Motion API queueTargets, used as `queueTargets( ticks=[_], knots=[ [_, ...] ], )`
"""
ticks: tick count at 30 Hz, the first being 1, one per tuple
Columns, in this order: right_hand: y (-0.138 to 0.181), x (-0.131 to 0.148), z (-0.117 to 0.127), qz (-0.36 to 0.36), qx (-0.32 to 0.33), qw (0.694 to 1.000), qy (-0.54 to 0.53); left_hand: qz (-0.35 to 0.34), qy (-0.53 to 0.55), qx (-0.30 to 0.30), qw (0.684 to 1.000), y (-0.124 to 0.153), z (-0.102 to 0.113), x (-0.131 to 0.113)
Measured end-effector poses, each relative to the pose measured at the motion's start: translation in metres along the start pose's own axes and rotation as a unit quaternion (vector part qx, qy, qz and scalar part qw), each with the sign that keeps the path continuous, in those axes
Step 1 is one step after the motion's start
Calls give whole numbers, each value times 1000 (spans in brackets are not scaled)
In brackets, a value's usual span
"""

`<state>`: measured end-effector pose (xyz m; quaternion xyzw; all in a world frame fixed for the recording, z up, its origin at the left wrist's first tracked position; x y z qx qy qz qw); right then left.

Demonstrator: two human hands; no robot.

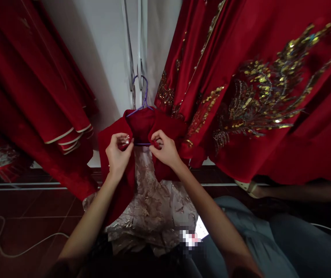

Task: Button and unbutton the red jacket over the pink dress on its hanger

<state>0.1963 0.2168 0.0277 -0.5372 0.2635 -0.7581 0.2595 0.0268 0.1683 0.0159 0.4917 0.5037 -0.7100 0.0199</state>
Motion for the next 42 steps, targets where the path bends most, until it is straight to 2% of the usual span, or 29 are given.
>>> queueTargets(
  ticks=[3,5,9,12,16,20,27,30,34,42],
  knots=[
    [10,7,-19,13,46,999,-20,15,37,83,996,13,-18,5],
    [21,4,-26,-9,64,997,-53,20,48,112,992,18,-20,8],
    [39,-10,-29,-72,64,983,-157,-18,14,112,993,22,-8,6],
    [42,-15,-26,-94,46,977,-188,-46,-24,103,993,26,-1,2],
    [39,-12,-22,-95,4,981,-171,-41,3,67,997,31,1,-1],
    [34,-2,-18,-59,-8,990,-130,24,61,43,997,31,0,4],
    [28,15,-11,3,-11,999,-53,0,42,152,987,19,-3,2],
    [24,17,-11,19,-1,999,-36,27,59,195,979,13,-9,7],
    [22,13,-14,21,15,999,-33,59,66,218,972,10,-13,13],
    [20,16,-9,21,5,1000,-19,-53,10,257,965,8,-3,-15]
  ],
)
Point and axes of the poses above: each hand's wrist, its own y-axis away from the middle knuckle, its own z-axis out of the back of the hand, x = y × z, the point moved 5 cm from there along -y, towards the middle knuckle, and after that the axes turned 14 degrees about -x, right-handed, at the moved point
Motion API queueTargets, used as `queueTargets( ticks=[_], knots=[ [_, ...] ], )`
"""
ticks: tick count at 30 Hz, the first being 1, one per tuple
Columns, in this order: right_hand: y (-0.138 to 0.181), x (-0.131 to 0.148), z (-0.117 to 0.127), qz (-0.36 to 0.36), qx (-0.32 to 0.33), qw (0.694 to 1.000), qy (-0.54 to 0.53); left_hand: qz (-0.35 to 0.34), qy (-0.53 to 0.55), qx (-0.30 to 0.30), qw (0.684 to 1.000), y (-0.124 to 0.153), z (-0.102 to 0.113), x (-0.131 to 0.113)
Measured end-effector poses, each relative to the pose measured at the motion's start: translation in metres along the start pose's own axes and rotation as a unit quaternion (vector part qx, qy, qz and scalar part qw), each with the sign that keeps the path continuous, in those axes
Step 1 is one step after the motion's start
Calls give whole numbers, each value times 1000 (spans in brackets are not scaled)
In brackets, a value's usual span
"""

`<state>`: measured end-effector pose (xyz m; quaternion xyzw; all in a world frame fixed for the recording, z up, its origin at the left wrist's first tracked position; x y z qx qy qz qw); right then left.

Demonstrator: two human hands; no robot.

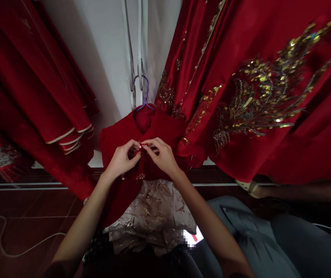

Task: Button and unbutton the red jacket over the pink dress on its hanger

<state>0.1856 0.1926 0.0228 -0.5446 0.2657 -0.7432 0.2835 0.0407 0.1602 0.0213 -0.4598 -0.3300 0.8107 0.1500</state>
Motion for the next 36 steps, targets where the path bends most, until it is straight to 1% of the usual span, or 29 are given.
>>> queueTargets(
  ticks=[4,7,15,21,24,28,30,33,35,36],
  knots=[
    [0,3,3,10,-24,1000,2,-8,-4,-4,1000,-3,-1,-3],
    [1,0,3,9,-39,999,-1,-12,-33,-18,999,-5,-4,-2],
    [4,-10,2,-30,-25,998,-47,-51,-101,4,994,-6,-4,-7],
    [5,-12,0,-45,-19,996,-68,-97,-208,27,973,-4,-6,-13],
    [5,-12,0,-48,-14,996,-73,-116,-223,38,967,-5,-7,-13],
    [3,-11,-1,-48,-2,996,-69,-126,-188,55,972,-7,-11,-12],
    [2,-11,-3,-44,-4,997,-58,-109,-144,42,983,-6,-13,-11],
    [8,-12,-5,-61,-30,996,-60,-44,-38,-8,998,5,-16,-7],
    [21,-11,-7,-84,-43,993,-74,13,64,-33,997,19,-20,-2],
    [30,-9,-9,-93,-45,992,-79,43,119,-40,991,27,-23,1]
  ],
)
Point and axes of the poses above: each hand's wrist, its own y-axis away from the middle knuckle, its own z-axis out of the back of the hand, x = y × z, the point moved 5 cm from there along -y, towards the middle knuckle, and after that the axes turned 14 degrees about -x, right-handed, at the moved point
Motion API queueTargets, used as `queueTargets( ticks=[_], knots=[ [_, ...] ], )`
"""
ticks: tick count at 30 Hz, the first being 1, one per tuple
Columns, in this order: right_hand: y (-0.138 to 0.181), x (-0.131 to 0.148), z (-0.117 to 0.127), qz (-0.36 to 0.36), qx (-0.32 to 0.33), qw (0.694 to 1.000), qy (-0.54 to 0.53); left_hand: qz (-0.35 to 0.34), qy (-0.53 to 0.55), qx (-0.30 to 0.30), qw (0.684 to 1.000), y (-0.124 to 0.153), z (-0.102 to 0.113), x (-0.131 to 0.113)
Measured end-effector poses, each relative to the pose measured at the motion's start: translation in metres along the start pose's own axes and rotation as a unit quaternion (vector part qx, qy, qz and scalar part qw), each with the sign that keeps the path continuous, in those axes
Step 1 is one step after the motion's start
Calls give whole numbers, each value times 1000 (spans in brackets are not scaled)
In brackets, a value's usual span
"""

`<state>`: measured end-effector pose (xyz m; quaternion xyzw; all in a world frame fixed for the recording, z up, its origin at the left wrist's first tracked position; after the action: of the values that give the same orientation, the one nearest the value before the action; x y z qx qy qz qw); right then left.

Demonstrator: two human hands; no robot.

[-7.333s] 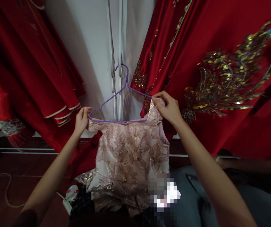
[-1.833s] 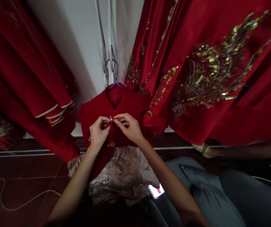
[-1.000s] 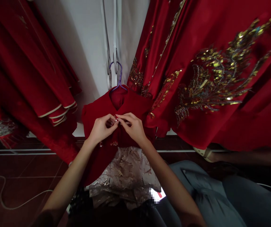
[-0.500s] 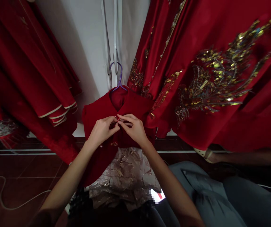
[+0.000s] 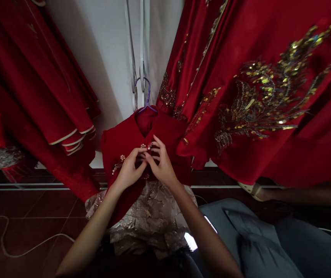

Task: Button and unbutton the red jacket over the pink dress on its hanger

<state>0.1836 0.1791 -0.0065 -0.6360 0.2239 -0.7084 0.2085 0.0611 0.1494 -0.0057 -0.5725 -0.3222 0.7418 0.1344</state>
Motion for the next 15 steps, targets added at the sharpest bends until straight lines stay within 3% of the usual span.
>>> queueTargets(
  ticks=[5,9,12,15],
  knots=[
    [54,-9,-8,1,16,999,39,144,204,-17,968,29,-2,19],
    [68,-35,-1,-22,11,975,220,193,242,-9,951,30,0,28],
    [59,-43,24,-31,45,936,346,198,203,30,958,30,0,36],
    [41,-28,64,-17,63,904,422,189,149,66,968,32,-3,44]
  ],
)
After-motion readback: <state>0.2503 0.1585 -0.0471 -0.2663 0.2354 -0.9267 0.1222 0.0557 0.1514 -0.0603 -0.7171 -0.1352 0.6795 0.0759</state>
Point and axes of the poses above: each hand's wrist, its own y-axis away from the middle knuckle, its own z-axis out of the back of the hand, x = y × z, the point moved 5 cm from there along -y, towards the middle knuckle, and after that the axes turned 14 degrees about -x, right-handed, at the moved point
